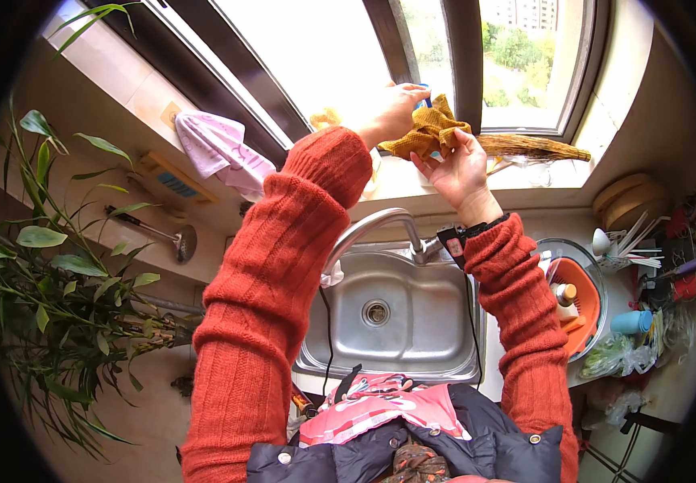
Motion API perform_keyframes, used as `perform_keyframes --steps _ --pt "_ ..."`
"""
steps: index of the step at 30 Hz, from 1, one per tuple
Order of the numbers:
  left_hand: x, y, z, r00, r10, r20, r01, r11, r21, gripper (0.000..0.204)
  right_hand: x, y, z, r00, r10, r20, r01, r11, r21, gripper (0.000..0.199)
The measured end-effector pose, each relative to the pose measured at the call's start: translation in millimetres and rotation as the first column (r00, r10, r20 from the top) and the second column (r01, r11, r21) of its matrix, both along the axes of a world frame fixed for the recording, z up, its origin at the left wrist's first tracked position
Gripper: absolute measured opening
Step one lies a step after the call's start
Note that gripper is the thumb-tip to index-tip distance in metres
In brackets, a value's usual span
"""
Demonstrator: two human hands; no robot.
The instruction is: The person rinses a yellow cloth at the sink, then wipes the stainless steel backsplash above the stove and the stovetop surface. They remove one metal burner grate, wipe underneath it, and continue cleaning the remaining stovetop area.
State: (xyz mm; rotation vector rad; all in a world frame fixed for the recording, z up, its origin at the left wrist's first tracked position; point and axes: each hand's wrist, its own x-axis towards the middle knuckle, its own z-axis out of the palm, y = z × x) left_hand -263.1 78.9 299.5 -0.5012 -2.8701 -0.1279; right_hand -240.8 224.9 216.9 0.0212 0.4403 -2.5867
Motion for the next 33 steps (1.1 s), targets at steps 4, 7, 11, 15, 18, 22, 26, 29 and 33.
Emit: perform_keyframes --steps 4,7,11,15,18,22,26,29,33 --pt "2.1 -1.1 -4.8 0.994 -0.057 -0.093 0.051 0.997 -0.058 0.059 -1.2 0.0 -4.0 1.000 0.000 -0.022 -0.001 1.000 -0.027 0.034" --pt "3.4 -1.1 -6.1 0.993 -0.063 -0.095 0.060 0.998 -0.036 0.058 -0.5 -1.6 -5.4 1.000 -0.009 -0.010 0.009 0.999 -0.034 0.035" --pt "0.9 -0.1 -4.5 0.993 -0.060 -0.100 0.055 0.997 -0.048 0.056 -0.1 -2.1 -8.5 1.000 -0.004 0.002 0.004 0.999 -0.046 0.035" --pt "0.9 1.3 -4.0 0.993 -0.078 -0.094 0.076 0.997 -0.022 0.055 -1.1 -0.4 -12.7 1.000 0.008 0.004 -0.008 0.998 -0.057 0.035" --pt "2.0 4.6 -7.0 0.998 -0.021 -0.056 0.021 1.000 0.004 0.056 -2.0 0.1 -14.9 1.000 0.003 0.006 -0.002 0.999 -0.052 0.035" --pt "0.7 5.8 -11.2 0.997 -0.017 -0.080 0.018 1.000 0.011 0.056 -1.7 0.1 -16.4 1.000 0.000 -0.011 0.000 0.998 -0.060 0.034" --pt "-1.6 2.5 -17.6 0.996 -0.020 -0.082 0.028 0.994 0.102 0.056 -0.3 0.3 -16.8 1.000 -0.003 0.012 0.003 0.998 -0.062 0.034" --pt "-3.8 0.3 -22.8 0.991 -0.027 -0.131 0.040 0.995 0.091 0.052 0.9 0.4 -16.4 1.000 -0.009 0.018 0.010 0.998 -0.058 0.034" --pt "-4.6 -0.6 -28.7 0.983 -0.023 -0.182 0.038 0.996 0.078 0.043 2.0 0.1 -14.0 0.999 -0.014 0.032 0.016 0.998 -0.055 0.034"
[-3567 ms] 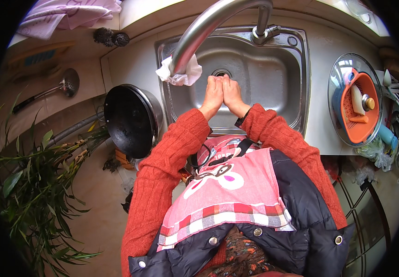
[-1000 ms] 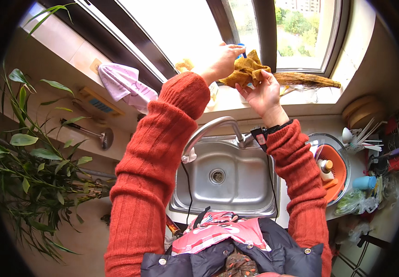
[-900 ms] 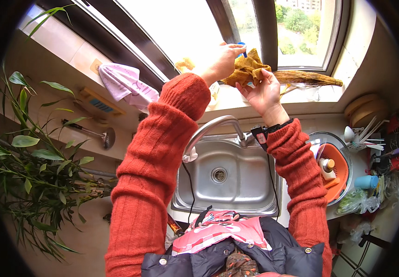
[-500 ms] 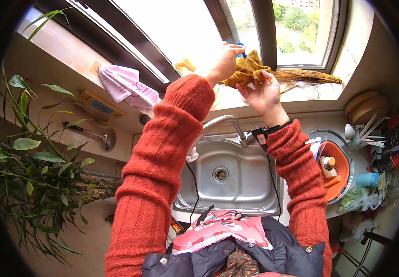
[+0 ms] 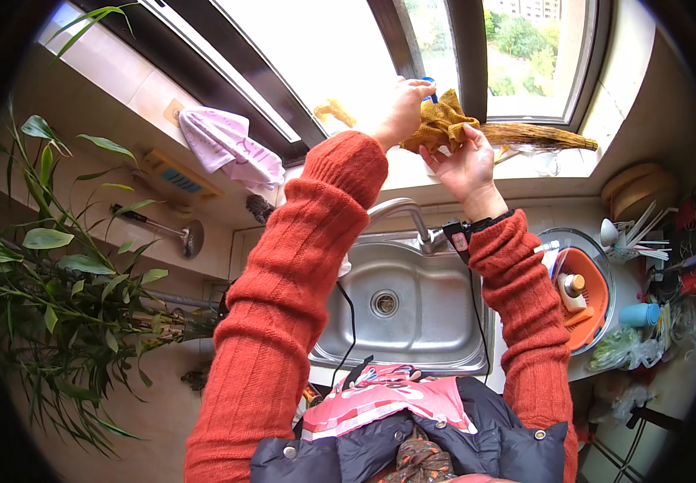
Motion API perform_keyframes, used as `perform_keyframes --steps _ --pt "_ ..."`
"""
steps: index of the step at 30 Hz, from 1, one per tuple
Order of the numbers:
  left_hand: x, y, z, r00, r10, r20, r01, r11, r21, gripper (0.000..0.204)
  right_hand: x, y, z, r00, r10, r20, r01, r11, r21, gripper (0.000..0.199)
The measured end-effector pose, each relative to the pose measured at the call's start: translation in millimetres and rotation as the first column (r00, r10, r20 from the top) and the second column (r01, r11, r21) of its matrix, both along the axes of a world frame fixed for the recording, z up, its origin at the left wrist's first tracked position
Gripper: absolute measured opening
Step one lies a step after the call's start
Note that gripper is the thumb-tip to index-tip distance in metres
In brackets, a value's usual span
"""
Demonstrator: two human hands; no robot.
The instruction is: The person rinses a yellow cloth at the sink, then wipes the stainless steel backsplash above the stove and the stovetop surface. They remove one metal burner grate, wipe underneath it, and continue cleaning the remaining stovetop area.
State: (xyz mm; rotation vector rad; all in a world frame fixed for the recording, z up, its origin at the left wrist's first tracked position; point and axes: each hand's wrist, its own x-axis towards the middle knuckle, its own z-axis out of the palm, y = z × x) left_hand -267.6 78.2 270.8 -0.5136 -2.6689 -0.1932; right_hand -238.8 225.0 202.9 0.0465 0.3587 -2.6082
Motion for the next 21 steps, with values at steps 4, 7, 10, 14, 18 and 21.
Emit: perform_keyframes --steps 4,7,10,14,18,21 --pt "0.1 1.4 -2.0 1.000 0.009 0.020 -0.010 0.999 0.054 0.041 1.1 1.0 2.2 1.000 -0.024 -0.002 0.024 0.999 0.023 0.036" --pt "-0.1 2.5 -1.5 1.000 -0.005 0.015 0.004 0.999 0.052 0.044 2.3 3.1 2.6 0.999 -0.032 0.006 0.032 0.999 0.036 0.036" --pt "-1.2 2.3 -1.7 0.998 -0.026 0.059 0.022 0.998 0.058 0.052 4.5 7.0 2.7 1.000 -0.005 -0.017 0.005 1.000 0.019 0.034" --pt "-2.6 -3.5 -4.6 0.978 -0.112 0.179 0.082 0.982 0.168 0.063 12.2 15.2 4.0 0.998 0.011 -0.059 -0.011 1.000 -0.005 0.034" --pt "11.2 -13.0 -2.0 0.996 0.005 0.094 -0.011 0.998 0.061 0.058 29.2 29.3 4.9 0.994 0.019 -0.107 -0.021 0.999 -0.024 0.035" --pt "49.0 -9.4 2.5 0.972 -0.085 0.217 -0.071 0.780 0.622 0.046 50.3 40.7 4.1 0.996 0.021 -0.087 -0.024 0.999 -0.039 0.037"
